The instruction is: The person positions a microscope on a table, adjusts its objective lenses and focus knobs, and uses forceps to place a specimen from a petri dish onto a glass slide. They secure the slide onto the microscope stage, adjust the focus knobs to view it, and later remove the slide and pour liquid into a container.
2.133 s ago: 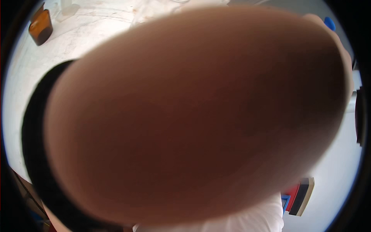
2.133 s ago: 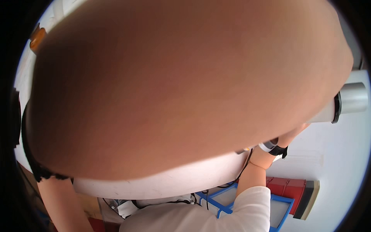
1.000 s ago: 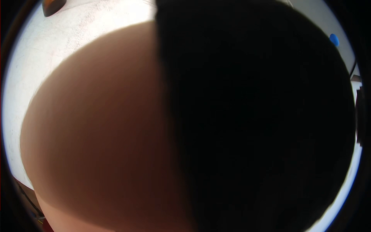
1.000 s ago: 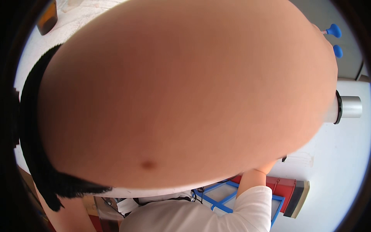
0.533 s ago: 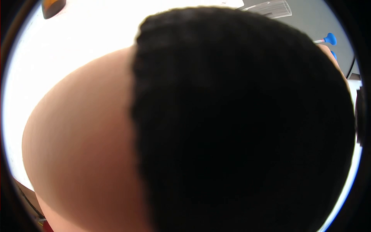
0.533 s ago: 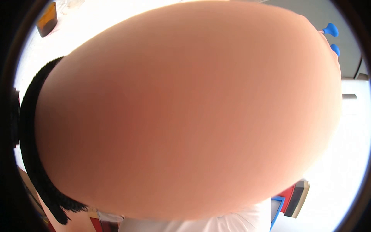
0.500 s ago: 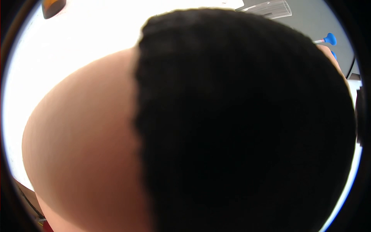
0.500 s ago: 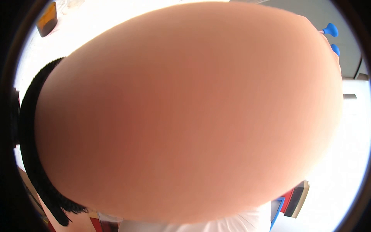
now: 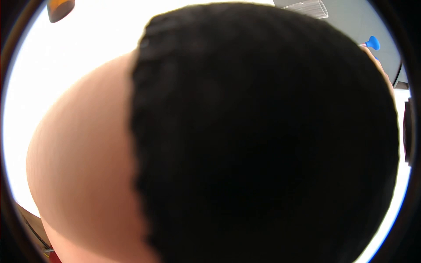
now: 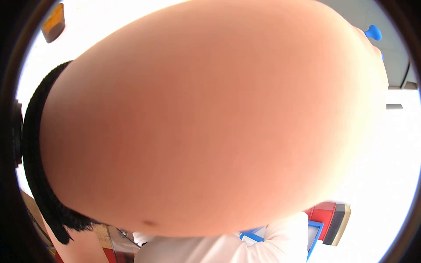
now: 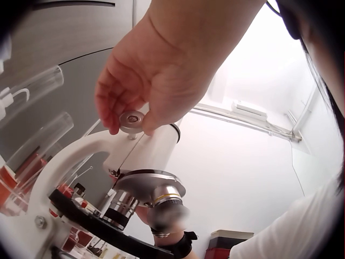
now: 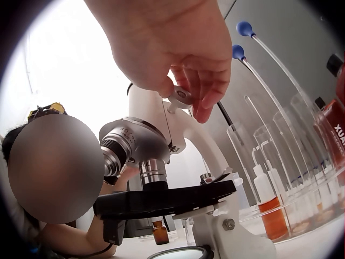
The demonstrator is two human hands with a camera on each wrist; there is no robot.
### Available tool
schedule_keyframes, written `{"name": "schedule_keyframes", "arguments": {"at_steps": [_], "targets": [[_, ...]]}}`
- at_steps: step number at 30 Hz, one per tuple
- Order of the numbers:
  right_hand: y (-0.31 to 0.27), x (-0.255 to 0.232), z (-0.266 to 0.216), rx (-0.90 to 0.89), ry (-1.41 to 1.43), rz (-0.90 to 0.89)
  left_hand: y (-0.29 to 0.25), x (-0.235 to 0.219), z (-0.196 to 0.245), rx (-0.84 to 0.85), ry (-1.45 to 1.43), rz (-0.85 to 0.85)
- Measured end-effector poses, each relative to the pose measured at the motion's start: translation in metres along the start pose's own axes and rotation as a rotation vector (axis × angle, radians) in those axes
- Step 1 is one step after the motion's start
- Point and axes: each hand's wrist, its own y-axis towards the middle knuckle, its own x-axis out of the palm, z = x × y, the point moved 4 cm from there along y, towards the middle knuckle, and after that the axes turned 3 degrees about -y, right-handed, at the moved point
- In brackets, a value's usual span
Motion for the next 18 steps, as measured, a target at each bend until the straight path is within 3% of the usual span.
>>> {"name": "schedule_keyframes", "arguments": {"at_steps": [18], "targets": [[-0.003,-0.023,0.016,0.077,0.05,-0.001,0.005,0.035,0.004,-0.027,-0.111,-0.008]]}}
